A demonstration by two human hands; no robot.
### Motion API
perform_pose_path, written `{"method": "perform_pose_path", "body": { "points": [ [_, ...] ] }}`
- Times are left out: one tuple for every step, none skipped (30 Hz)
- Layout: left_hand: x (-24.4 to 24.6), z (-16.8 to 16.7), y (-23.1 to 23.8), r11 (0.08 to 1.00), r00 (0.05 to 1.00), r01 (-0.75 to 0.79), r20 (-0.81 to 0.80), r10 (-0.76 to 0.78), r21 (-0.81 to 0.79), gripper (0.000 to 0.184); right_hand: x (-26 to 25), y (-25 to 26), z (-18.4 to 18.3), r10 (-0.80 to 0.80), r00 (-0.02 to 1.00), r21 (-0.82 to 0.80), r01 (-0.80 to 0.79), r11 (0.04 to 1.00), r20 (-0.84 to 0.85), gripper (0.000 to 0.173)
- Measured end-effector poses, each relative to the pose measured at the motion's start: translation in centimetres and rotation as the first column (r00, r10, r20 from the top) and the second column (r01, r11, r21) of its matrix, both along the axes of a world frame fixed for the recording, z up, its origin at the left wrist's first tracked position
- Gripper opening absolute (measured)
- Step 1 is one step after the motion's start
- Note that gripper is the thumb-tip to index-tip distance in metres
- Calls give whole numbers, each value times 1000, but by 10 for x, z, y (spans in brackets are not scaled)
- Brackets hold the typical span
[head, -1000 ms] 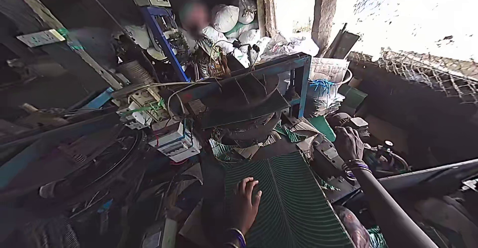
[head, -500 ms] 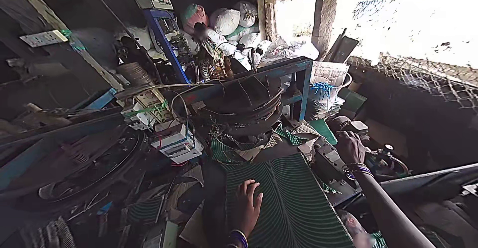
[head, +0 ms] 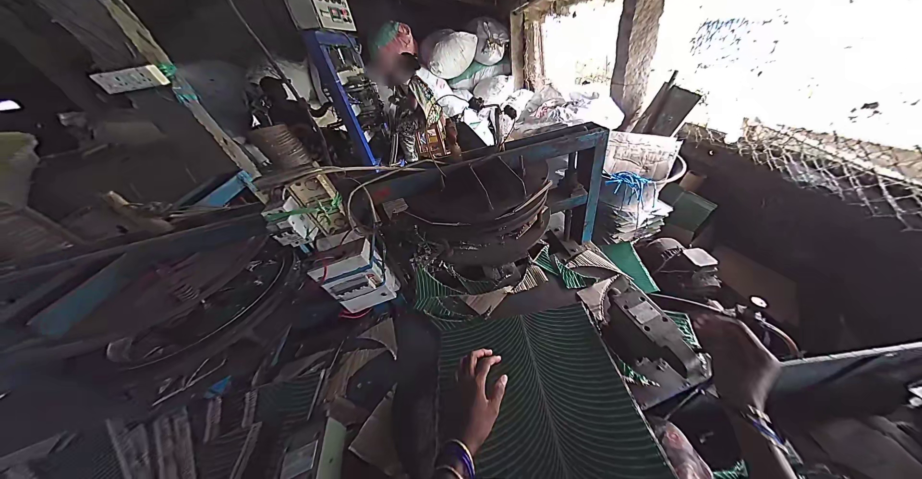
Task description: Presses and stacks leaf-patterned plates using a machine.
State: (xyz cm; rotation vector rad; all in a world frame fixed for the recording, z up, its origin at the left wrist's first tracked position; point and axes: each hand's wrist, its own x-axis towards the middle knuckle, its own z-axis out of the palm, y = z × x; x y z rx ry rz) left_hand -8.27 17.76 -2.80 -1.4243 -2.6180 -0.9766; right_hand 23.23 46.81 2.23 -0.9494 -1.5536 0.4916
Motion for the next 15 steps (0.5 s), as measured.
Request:
{"method": "perform_pose_path", "body": {
  "points": [
    [0, -1, 0, 1000, 1000, -3, -1, 3, -5, 36, 10, -6, 0, -54, 996, 12, 53, 999, 76, 24],
    [0, -1, -2, 1000, 1000, 1, -1, -1, -17, 36, 18, -15, -2, -70, 989, 11, 69, 998, 133, 27],
    [0, -2, -5, 1000, 1000, 12, 2, -12, -19, 37, 22, -21, -2, -68, 984, 4, 69, 998, 162, 28],
    [-2, -3, -5, 1000, 999, 27, 19, -27, 3, 37, 23, -23, -1, -62, 985, 0, 63, 998, 161, 28],
    [-5, -3, -4, 998, 998, 43, 48, -45, 49, 37, 24, -23, -2, -54, 988, -2, 55, 998, 146, 28],
    [-8, -3, -3, 991, 992, 55, 105, -69, 124, 36, 25, -21, -1, -43, 991, 4, 43, 999, 130, 28],
    [-14, -1, -3, 975, 977, 56, 190, -99, 217, 36, 23, -21, 1, -30, 993, 4, 29, 1000, 116, 28],
    [-19, 4, -7, 956, 946, 47, 294, -136, 288, 36, 23, -21, 3, -18, 994, -3, 18, 1000, 110, 27],
    [-21, 9, -14, 943, 908, 22, 388, -158, 332, 37, 24, -22, 2, -15, 992, -8, 16, 1000, 123, 28],
    [-21, 16, -21, 933, 880, -17, 449, -157, 360, 38, 26, -22, 2, -18, 989, -13, 20, 1000, 147, 28],
    [-19, 23, -31, 930, 869, -46, 474, -143, 366, 39, 27, -22, 4, -25, 983, -22, 29, 999, 183, 28],
    [-16, 28, -43, 933, 876, -61, 467, -120, 354, 39, 27, -21, 7, -40, 971, -30, 48, 998, 237, 28],
    [-13, 31, -57, 943, 899, -70, 430, -82, 326, 40, 25, -19, 12, -51, 951, -39, 66, 997, 306, 27],
    [-7, 36, -73, 956, 921, -80, 387, -37, 283, 41, 18, -15, 21, -50, 921, -46, 74, 996, 386, 25],
    [6, 52, -88, 970, 928, -91, 374, 0, 225, 43, 5, -10, 35, -54, 882, -30, 77, 997, 468, 23]
  ]
}}
